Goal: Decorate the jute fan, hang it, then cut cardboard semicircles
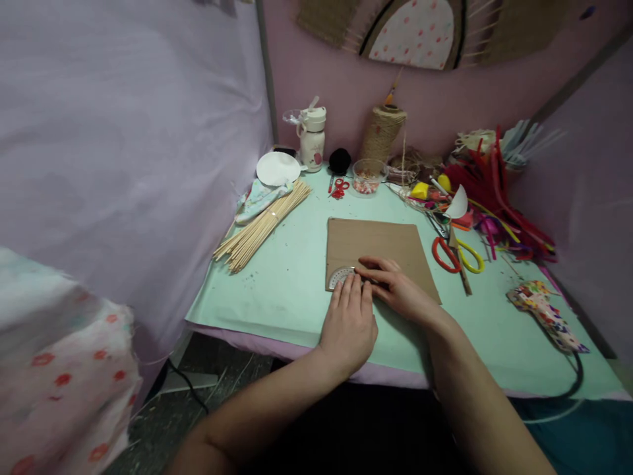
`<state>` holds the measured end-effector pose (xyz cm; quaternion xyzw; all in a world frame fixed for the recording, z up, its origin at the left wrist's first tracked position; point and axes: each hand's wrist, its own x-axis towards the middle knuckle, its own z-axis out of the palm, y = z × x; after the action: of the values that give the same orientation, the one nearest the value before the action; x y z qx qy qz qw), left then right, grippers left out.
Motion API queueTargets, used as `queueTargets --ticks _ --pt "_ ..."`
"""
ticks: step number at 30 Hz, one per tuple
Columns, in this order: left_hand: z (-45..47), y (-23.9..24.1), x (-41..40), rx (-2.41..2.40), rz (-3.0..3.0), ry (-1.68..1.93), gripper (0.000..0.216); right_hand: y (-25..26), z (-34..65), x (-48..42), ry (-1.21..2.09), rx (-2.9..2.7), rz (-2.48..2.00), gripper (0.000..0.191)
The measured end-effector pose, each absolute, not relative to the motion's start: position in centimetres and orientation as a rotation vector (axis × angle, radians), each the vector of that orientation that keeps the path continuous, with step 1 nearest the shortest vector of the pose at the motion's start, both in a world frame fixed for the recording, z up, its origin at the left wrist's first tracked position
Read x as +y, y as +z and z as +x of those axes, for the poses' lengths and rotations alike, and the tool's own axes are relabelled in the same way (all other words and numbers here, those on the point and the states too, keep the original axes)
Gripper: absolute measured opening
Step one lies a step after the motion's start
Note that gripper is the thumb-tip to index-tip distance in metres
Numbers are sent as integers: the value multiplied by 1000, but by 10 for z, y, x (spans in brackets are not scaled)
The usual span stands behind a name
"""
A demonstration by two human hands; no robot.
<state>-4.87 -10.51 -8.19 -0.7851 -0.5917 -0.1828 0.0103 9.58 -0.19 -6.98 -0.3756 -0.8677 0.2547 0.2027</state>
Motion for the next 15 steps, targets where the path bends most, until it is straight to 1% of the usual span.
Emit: queueTargets --ticks 11,15 --pt "-49 -82 -106 -1845 -2424 -559 55 -69 96 -2 672 -2445 -1052 34" --pt "-49 -83 -104 -1839 -2425 -560 58 -69 96 -2 711 -2414 -1041 34"
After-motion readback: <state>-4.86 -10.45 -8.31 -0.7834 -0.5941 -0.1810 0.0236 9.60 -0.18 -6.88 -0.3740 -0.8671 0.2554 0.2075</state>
